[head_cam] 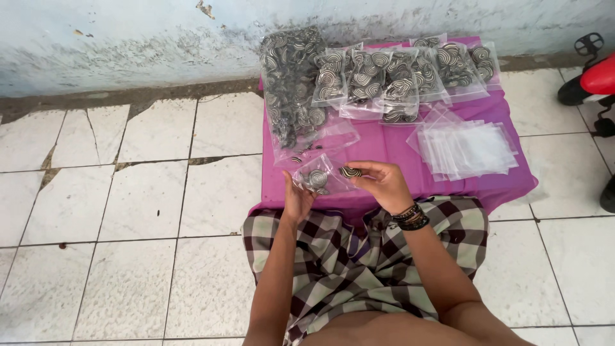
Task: The person places circular patterned items into small plastic bags and then seals the bags by hand.
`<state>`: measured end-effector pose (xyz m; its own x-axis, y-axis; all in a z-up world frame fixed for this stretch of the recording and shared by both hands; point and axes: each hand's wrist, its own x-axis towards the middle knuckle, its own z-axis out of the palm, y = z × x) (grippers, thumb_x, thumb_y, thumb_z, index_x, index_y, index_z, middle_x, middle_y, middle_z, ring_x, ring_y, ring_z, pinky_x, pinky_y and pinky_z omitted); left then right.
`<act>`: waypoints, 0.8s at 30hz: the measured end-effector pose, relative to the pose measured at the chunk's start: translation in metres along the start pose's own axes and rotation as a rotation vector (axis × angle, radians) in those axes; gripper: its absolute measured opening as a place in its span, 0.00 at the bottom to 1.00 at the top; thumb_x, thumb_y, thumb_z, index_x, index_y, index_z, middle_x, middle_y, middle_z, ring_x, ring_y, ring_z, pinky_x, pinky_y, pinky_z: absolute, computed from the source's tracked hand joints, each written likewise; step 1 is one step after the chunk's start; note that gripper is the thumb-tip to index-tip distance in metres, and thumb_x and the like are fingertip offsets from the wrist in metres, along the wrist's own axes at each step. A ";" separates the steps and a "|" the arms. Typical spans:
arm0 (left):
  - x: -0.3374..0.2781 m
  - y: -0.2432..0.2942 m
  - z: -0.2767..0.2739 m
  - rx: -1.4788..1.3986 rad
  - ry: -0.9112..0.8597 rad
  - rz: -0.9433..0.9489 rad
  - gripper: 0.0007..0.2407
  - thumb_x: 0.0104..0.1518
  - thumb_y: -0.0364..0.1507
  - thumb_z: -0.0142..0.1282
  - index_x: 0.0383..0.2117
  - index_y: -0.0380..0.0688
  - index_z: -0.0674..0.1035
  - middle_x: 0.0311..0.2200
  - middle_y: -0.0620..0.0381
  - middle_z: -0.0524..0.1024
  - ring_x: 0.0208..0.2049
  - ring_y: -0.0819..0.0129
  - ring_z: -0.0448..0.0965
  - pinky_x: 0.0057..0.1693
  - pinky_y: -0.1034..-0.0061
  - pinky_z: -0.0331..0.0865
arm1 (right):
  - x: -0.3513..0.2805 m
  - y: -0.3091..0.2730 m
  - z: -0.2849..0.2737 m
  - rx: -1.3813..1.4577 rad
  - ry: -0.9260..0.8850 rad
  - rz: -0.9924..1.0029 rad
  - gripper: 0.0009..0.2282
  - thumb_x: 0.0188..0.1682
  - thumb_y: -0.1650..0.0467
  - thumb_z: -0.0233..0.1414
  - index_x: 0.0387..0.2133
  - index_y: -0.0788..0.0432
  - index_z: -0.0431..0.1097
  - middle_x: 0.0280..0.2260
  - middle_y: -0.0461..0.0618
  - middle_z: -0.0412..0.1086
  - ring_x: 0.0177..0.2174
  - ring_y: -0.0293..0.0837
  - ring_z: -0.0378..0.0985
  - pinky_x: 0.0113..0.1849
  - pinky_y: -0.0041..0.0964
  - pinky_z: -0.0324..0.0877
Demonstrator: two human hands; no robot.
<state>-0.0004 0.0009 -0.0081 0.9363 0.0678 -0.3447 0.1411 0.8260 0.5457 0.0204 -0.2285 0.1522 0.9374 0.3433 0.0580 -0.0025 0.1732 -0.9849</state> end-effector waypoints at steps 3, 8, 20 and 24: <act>-0.009 0.004 0.011 0.010 0.001 0.006 0.37 0.56 0.67 0.39 0.52 0.47 0.81 0.48 0.55 0.82 0.48 0.58 0.84 0.57 0.62 0.78 | 0.003 0.024 -0.006 0.201 0.040 0.053 0.18 0.42 0.85 0.62 0.47 0.78 0.73 0.37 0.65 0.78 0.36 0.49 0.84 0.40 0.42 0.83; 0.009 -0.007 -0.016 0.067 0.000 -0.015 0.35 0.53 0.69 0.41 0.37 0.50 0.83 0.32 0.63 0.81 0.36 0.69 0.83 0.50 0.74 0.78 | 0.006 0.028 -0.014 0.038 0.141 -0.004 0.18 0.40 0.83 0.64 0.46 0.72 0.75 0.41 0.62 0.77 0.41 0.49 0.83 0.40 0.45 0.83; 0.022 -0.022 -0.032 0.162 -0.105 0.050 0.37 0.56 0.66 0.42 0.52 0.46 0.81 0.39 0.62 0.82 0.41 0.69 0.82 0.51 0.76 0.74 | -0.003 0.024 -0.020 -0.484 0.001 -0.119 0.12 0.44 0.78 0.64 0.42 0.61 0.82 0.45 0.56 0.78 0.45 0.51 0.81 0.41 0.37 0.82; 0.056 -0.053 -0.080 0.200 -0.154 0.169 0.27 0.49 0.48 0.71 0.53 0.51 0.76 0.39 0.69 0.77 0.41 0.72 0.79 0.50 0.75 0.73 | -0.007 0.009 -0.011 -0.524 -0.148 -0.094 0.14 0.51 0.77 0.57 0.51 0.61 0.77 0.53 0.60 0.75 0.53 0.55 0.76 0.44 0.42 0.81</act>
<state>0.0187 0.0059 -0.1175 0.9876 0.0966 -0.1242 0.0251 0.6828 0.7302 0.0175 -0.2392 0.1409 0.8664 0.4809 0.1344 0.2876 -0.2605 -0.9216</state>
